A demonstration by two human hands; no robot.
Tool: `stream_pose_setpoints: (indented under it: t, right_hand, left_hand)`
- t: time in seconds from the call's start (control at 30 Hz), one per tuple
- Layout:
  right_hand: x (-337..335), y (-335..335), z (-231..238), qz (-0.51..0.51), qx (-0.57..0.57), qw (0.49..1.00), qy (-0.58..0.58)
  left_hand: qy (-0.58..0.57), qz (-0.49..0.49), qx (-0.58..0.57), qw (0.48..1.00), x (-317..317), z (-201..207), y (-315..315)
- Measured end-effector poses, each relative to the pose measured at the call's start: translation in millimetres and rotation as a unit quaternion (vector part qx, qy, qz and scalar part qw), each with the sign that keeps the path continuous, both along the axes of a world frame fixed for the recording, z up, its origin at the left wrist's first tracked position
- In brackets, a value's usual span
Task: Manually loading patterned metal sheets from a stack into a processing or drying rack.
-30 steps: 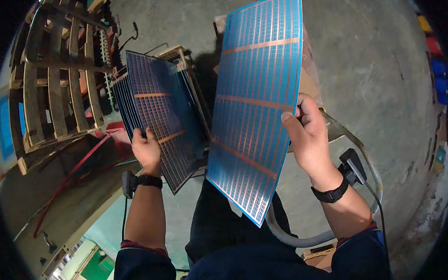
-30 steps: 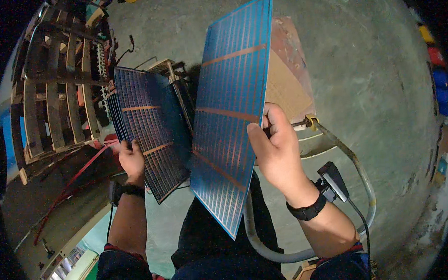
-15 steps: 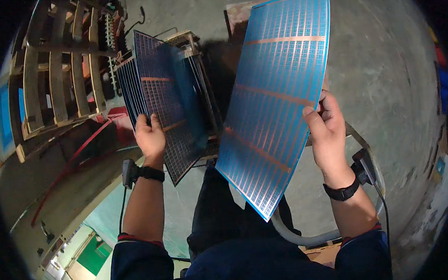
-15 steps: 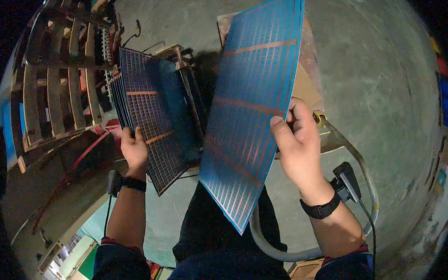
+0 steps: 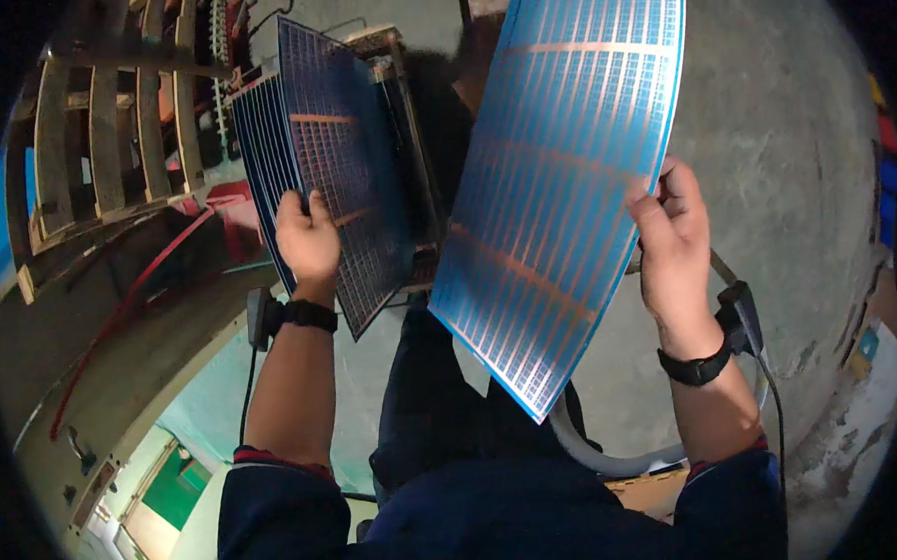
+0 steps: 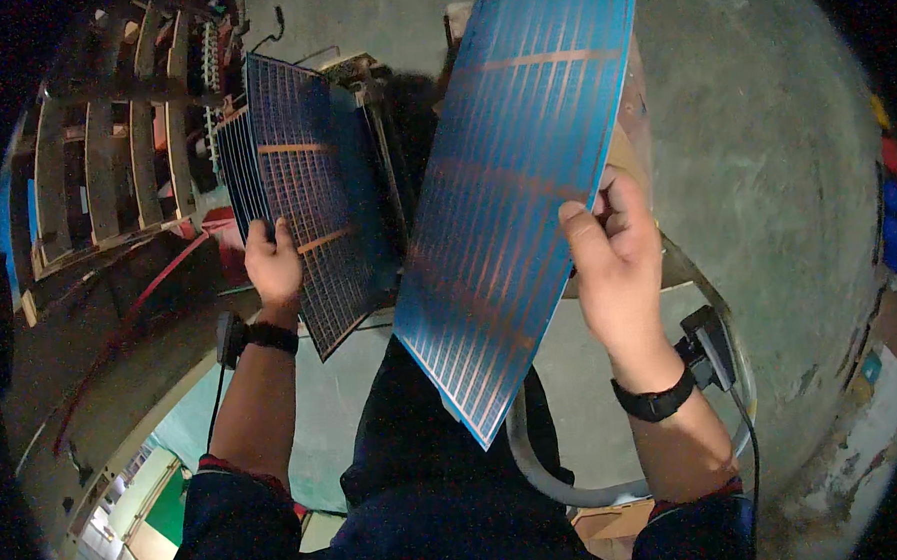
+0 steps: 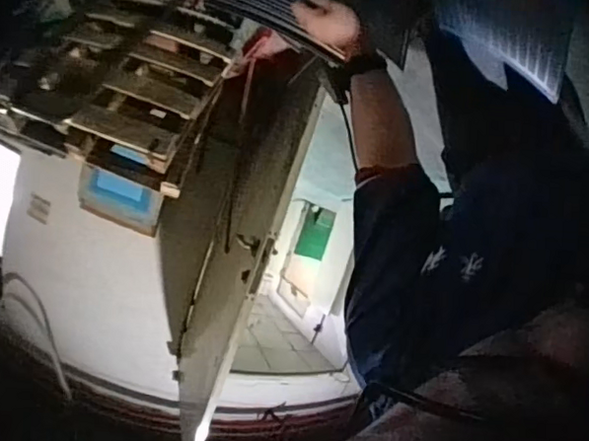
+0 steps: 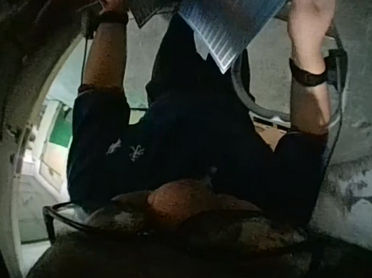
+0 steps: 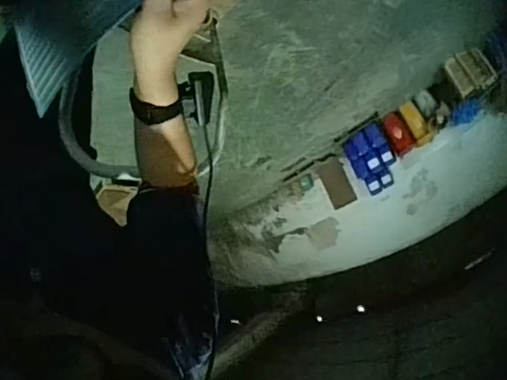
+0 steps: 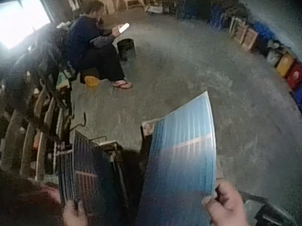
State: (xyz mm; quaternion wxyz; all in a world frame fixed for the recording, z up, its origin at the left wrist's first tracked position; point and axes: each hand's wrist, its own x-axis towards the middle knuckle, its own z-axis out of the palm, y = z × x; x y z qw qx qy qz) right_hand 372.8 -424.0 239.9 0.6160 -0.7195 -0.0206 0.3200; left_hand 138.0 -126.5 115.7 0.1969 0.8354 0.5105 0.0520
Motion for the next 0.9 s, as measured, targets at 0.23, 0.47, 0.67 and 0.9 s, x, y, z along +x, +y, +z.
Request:
stream_pose_setpoints:
  t: [0.23, 0.47, 0.67, 0.9]
  right_hand:
    - [-1.5, -3.1, -0.5, -0.005, -0.018, 0.999, -0.034]
    - [-4.4, -6.5, -4.7, 0.01, -0.034, 0.998, -0.05]
    - [-11.8, 8.4, -3.4, 0.014, -0.038, 0.997, -0.064]
    - [-16.8, 12.7, -8.8, 0.047, -0.027, 0.997, -0.063]
  left_hand:
    - [-0.02, -0.034, 0.048, 0.998, -15.9, -26.0, -0.1]
    - [-0.035, -0.045, 0.04, 0.998, -21.7, -26.1, -1.2]
    - [-0.018, -0.012, -0.028, 0.999, 0.8, -16.2, -18.9]
    - [-0.067, -0.012, -0.006, 0.998, 4.1, -18.3, -22.1]
